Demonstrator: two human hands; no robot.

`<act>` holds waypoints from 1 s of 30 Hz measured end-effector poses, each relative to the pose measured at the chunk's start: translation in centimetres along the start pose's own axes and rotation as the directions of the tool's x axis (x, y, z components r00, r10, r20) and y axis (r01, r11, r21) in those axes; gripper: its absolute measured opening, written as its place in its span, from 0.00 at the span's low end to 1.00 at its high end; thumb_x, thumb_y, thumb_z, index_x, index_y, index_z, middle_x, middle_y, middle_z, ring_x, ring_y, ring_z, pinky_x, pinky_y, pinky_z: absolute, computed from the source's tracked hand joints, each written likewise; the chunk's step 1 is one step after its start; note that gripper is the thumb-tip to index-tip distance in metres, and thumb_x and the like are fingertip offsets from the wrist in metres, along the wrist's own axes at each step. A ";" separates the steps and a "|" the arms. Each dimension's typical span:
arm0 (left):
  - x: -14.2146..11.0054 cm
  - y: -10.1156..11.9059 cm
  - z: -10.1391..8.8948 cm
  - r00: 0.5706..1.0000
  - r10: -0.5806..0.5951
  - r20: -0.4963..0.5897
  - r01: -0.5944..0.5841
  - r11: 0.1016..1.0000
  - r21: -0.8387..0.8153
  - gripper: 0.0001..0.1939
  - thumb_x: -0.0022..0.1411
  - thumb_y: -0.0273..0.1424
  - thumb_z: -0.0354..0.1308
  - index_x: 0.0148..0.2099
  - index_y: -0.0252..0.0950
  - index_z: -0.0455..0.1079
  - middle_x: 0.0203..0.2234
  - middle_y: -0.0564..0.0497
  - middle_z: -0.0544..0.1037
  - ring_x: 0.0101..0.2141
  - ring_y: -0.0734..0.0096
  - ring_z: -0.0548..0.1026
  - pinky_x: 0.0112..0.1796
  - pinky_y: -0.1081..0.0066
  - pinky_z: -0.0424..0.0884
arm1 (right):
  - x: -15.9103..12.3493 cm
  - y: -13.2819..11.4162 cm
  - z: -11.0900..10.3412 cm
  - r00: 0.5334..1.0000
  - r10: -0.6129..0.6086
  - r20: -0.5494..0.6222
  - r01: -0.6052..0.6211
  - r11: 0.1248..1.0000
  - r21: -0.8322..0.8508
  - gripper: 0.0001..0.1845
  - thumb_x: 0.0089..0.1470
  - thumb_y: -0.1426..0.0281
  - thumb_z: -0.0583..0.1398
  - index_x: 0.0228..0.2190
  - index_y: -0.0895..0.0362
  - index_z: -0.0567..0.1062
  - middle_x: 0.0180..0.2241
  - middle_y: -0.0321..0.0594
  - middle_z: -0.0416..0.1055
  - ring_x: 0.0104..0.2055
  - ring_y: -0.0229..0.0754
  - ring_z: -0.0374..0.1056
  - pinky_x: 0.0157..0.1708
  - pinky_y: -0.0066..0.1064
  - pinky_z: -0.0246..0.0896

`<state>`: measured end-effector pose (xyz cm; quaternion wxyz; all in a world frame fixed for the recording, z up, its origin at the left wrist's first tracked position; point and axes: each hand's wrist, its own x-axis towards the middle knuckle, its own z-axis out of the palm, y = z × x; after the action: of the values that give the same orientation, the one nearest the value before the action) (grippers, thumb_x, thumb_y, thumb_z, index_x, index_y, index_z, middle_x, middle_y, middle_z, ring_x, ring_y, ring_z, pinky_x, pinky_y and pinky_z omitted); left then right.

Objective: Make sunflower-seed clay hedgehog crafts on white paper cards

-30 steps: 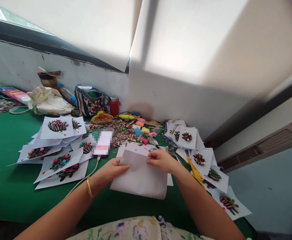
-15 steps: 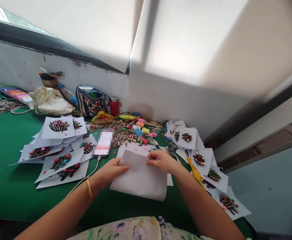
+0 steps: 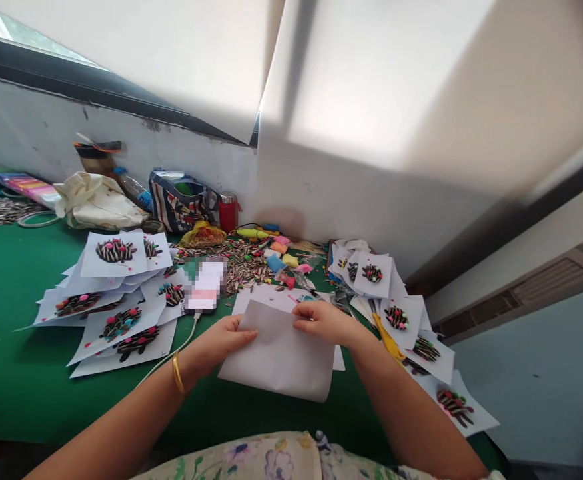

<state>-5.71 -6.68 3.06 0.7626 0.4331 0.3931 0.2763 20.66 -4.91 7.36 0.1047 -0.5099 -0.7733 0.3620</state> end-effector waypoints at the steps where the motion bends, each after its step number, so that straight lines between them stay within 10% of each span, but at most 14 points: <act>1: 0.0 0.0 0.0 1.000 -0.002 -0.002 0.002 1.000 0.002 0.25 0.48 0.39 0.71 0.47 0.33 0.77 0.39 0.41 0.81 0.34 0.61 0.78 0.34 0.69 0.71 | 0.0 0.0 0.0 1.000 -0.006 0.003 0.006 1.000 -0.007 0.08 0.54 0.67 0.58 0.33 0.54 0.76 0.34 0.36 0.74 0.35 0.40 0.67 0.32 0.29 0.56; 9: 1.1 0.8 -1.6 0.990 0.118 -0.075 -0.126 0.985 -0.119 0.25 0.57 0.44 0.63 0.53 0.35 0.73 0.39 0.43 0.81 0.34 0.61 0.78 0.33 0.69 0.71 | 0.2 1.3 0.2 0.988 0.024 -0.151 0.014 0.970 0.244 0.07 0.52 0.65 0.59 0.29 0.56 0.75 0.30 0.35 0.72 0.32 0.39 0.65 0.32 0.29 0.56; 15: 2.5 0.2 -0.8 0.965 0.256 -0.050 -0.258 0.913 -0.315 0.27 0.59 0.47 0.60 0.57 0.42 0.67 0.56 0.42 0.72 0.53 0.56 0.71 0.47 0.61 0.71 | 1.4 3.1 2.7 0.892 0.264 -0.368 0.099 0.679 0.728 0.16 0.44 0.57 0.65 0.30 0.55 0.73 0.29 0.35 0.72 0.30 0.40 0.66 0.33 0.30 0.60; 21: 5.2 -2.3 1.5 0.948 0.232 -0.220 -0.283 0.929 -0.239 0.31 0.47 0.35 0.72 0.52 0.37 0.69 0.51 0.39 0.75 0.48 0.53 0.75 0.43 0.63 0.73 | 2.9 4.8 6.4 0.831 0.372 -0.414 0.143 0.576 0.805 0.21 0.40 0.52 0.66 0.31 0.55 0.73 0.28 0.37 0.74 0.30 0.43 0.67 0.33 0.33 0.63; 30: 6.2 -3.0 0.1 0.947 0.191 -0.259 -0.247 0.948 -0.203 0.30 0.45 0.34 0.72 0.50 0.32 0.70 0.40 0.40 0.81 0.34 0.57 0.79 0.37 0.63 0.74 | 3.0 6.1 7.8 0.880 0.338 -0.333 0.184 0.403 0.897 0.19 0.39 0.58 0.70 0.31 0.55 0.75 0.28 0.36 0.75 0.30 0.42 0.70 0.35 0.34 0.65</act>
<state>-2.09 -3.39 -1.77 0.7202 0.3460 0.3950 0.4534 19.43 -4.51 -2.92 0.5297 -0.4759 -0.3739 0.5942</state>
